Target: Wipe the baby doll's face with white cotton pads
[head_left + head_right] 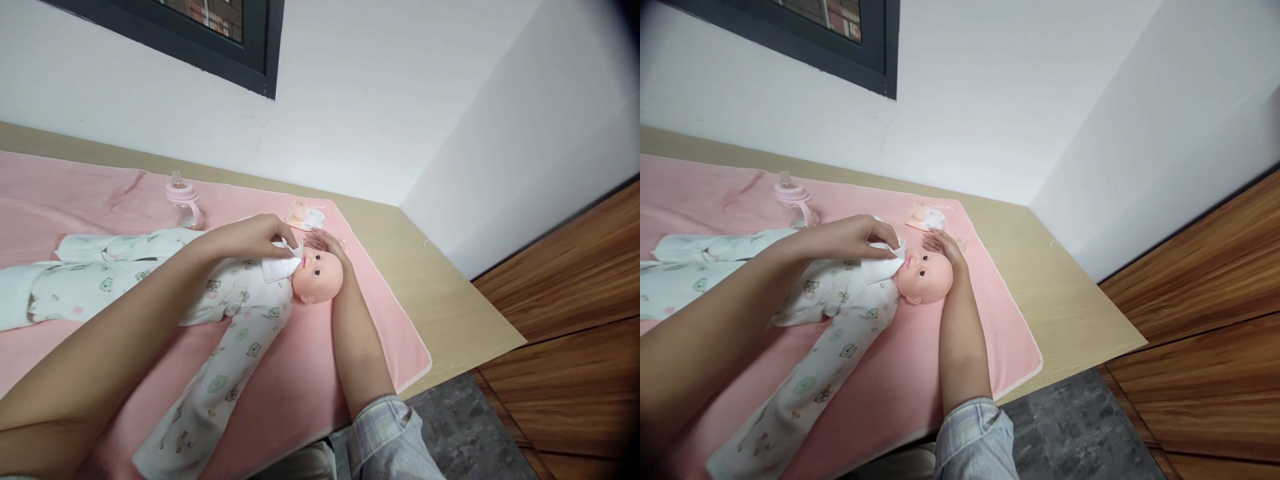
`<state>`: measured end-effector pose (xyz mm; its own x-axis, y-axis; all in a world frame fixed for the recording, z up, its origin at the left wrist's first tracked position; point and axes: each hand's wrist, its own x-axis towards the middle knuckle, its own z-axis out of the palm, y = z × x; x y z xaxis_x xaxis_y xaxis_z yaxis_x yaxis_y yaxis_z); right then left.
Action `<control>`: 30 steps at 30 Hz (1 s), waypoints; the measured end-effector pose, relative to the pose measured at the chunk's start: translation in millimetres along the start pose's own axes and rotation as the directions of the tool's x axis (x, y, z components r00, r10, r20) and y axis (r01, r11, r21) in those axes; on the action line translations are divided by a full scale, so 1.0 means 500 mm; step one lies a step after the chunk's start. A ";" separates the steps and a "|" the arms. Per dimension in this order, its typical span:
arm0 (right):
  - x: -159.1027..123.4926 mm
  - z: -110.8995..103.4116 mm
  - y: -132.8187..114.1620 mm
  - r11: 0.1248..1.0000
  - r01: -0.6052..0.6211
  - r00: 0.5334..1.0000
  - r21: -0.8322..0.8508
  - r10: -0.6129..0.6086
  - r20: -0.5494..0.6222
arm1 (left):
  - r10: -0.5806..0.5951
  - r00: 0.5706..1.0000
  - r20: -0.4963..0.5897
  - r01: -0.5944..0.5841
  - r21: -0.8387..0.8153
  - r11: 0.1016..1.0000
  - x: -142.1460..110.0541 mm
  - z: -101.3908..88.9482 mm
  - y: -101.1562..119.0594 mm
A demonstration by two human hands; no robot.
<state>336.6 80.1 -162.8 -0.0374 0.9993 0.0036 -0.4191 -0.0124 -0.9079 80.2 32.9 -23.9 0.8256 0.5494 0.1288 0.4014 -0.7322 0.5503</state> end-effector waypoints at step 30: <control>0.007 -0.007 0.003 0.999 -0.022 1.000 -0.033 0.022 0.002 | -0.049 0.997 -0.053 0.056 0.158 0.986 0.009 0.019 0.012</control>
<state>339.3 83.6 -165.7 -0.0483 0.9987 -0.0156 -0.3879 -0.0332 -0.9211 89.9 27.2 -28.2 0.7829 0.6049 0.1454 0.5051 -0.7544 0.4193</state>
